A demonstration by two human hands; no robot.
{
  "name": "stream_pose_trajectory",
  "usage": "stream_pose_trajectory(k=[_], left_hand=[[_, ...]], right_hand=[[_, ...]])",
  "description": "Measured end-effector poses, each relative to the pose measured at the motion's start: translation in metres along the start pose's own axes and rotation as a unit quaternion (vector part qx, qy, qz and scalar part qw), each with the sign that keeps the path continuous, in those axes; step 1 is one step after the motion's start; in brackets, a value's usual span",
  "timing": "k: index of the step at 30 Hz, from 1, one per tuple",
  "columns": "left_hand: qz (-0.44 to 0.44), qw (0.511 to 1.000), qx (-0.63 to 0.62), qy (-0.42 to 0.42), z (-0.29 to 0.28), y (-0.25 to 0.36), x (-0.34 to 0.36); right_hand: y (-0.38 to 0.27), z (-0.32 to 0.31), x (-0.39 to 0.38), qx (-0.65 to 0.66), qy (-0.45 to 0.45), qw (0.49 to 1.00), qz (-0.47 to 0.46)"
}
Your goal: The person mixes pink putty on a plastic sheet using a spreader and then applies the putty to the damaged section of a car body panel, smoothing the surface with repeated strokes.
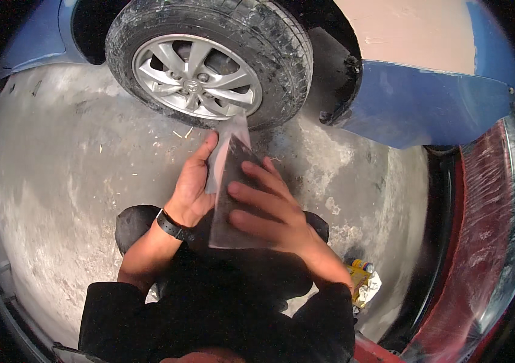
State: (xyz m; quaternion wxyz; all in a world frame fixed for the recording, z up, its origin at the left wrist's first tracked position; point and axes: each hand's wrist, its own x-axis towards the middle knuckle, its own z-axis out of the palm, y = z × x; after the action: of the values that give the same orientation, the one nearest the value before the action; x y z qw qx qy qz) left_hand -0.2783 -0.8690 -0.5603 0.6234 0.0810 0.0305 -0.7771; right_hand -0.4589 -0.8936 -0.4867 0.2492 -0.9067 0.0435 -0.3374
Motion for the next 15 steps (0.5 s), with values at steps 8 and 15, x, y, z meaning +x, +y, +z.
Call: stream_pose_trajectory(k=[8, 15], left_hand=[[0.158, 0.967, 0.195, 0.043, 0.015, 0.006, -0.013], [0.237, 0.892, 0.362, 0.135, 0.011, 0.019, -0.017]], right_hand=[[0.053, -0.016, -0.007, -0.261, -0.096, 0.951, 0.135], [0.024, -0.023, 0.002, -0.291, -0.01, 0.943, 0.162]])
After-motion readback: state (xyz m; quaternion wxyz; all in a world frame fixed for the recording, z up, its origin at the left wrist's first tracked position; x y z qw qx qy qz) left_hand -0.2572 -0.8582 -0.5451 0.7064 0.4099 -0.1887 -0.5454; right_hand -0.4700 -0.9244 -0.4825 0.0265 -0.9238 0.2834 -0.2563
